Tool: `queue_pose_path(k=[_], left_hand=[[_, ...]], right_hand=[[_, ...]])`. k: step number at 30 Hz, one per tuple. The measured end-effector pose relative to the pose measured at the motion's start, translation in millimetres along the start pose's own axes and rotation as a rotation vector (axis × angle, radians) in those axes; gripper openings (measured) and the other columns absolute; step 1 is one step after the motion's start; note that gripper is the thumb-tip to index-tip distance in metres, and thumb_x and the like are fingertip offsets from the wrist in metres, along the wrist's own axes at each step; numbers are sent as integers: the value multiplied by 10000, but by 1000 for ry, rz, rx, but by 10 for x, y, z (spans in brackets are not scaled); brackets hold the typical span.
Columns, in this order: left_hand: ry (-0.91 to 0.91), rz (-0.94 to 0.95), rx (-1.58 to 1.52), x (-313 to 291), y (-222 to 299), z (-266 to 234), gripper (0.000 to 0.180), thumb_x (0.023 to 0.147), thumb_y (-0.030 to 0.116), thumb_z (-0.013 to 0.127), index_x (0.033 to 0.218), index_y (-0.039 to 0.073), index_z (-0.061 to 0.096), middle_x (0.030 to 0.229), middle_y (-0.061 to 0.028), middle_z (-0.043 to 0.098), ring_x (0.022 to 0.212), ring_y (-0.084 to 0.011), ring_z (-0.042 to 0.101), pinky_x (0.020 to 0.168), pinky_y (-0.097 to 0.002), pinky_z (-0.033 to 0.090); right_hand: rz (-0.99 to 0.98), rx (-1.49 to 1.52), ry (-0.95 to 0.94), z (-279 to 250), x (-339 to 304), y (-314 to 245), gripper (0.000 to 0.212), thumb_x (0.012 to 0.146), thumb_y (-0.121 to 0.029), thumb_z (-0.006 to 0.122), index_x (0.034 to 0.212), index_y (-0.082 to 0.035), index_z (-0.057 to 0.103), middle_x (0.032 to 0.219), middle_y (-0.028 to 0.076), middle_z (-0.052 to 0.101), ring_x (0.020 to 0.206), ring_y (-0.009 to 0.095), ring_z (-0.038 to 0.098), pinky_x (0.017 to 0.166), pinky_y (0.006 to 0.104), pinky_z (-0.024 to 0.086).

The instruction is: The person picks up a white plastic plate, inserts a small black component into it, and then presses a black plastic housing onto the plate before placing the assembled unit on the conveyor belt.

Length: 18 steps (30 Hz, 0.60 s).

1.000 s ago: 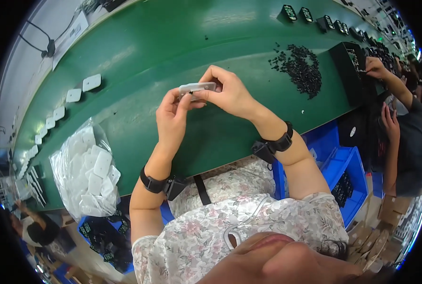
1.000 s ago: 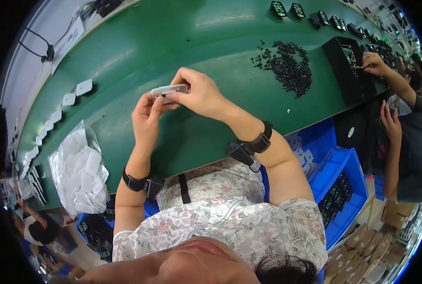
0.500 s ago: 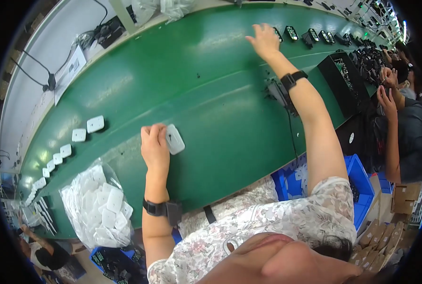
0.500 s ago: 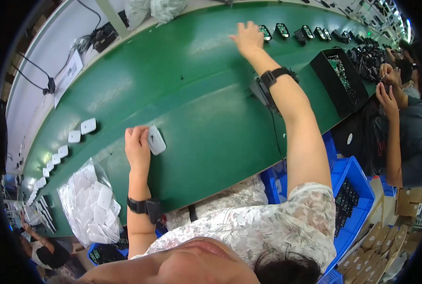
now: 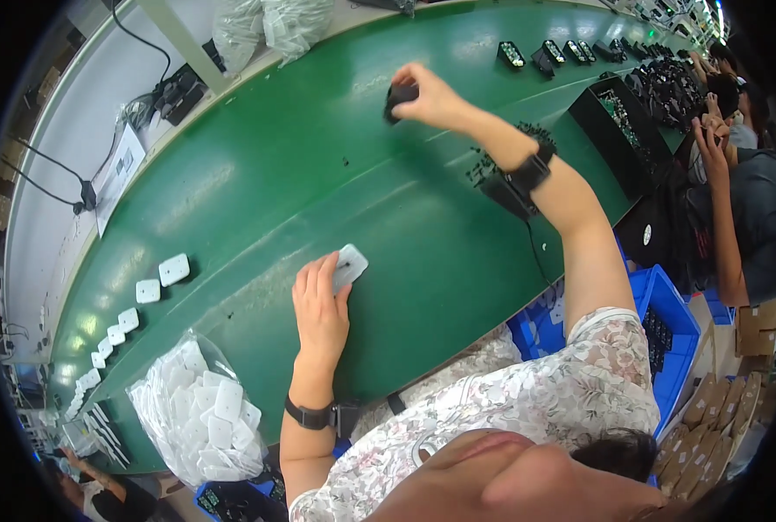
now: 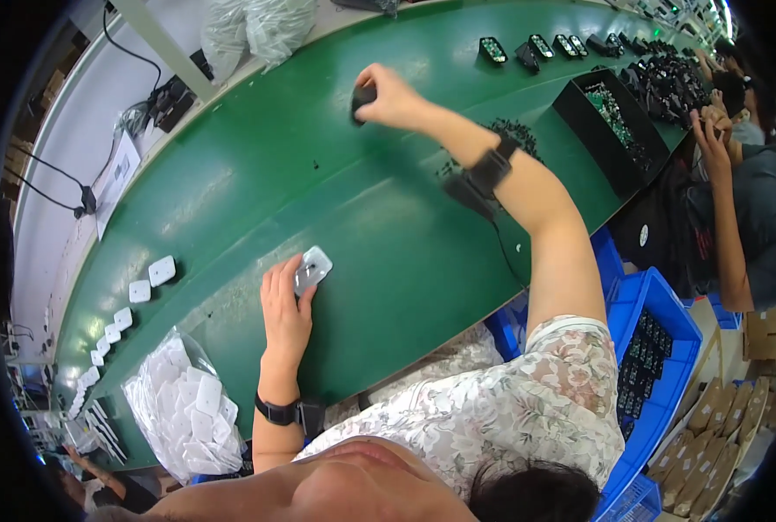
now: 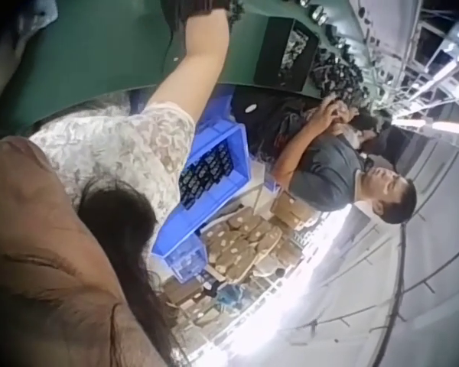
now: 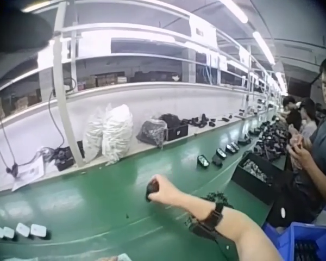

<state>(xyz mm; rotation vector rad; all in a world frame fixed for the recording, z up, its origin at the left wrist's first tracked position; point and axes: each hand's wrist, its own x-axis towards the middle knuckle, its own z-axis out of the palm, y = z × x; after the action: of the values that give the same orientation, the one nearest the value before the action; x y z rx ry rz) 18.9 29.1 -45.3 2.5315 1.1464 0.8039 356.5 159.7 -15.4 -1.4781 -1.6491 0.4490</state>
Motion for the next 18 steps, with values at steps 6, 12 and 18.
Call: queue_pose_path(k=[6,12,18], left_hand=[[15,85,-216,52,18,69,471,694,-26,654,1147,55,549,1051,-107,598,1052,-309,517,881,-399,420],[30,88,-222,61,4,124,465,703,-24,652,1150,62,556,1048,-90,604,1034,-293,523,865,-389,430],[57,45,-293,6,-40,127,466,729,-22,640,1180,47,543,1058,-110,600,1031,-303,524,895,-392,433]], right_hand=[[30,272,-94,257,-1256,-579,525,767,-33,670,1228,-55,420,1085,83,519,1036,187,529,940,320,415],[-153,-295,-25,172,-1756,-752,347,781,-39,671,1121,-48,604,1084,115,609,999,253,576,878,331,454],[-150,-94,-114,386,-1730,-993,349,767,-30,686,1110,-43,625,1101,126,616,1026,259,581,899,329,455]])
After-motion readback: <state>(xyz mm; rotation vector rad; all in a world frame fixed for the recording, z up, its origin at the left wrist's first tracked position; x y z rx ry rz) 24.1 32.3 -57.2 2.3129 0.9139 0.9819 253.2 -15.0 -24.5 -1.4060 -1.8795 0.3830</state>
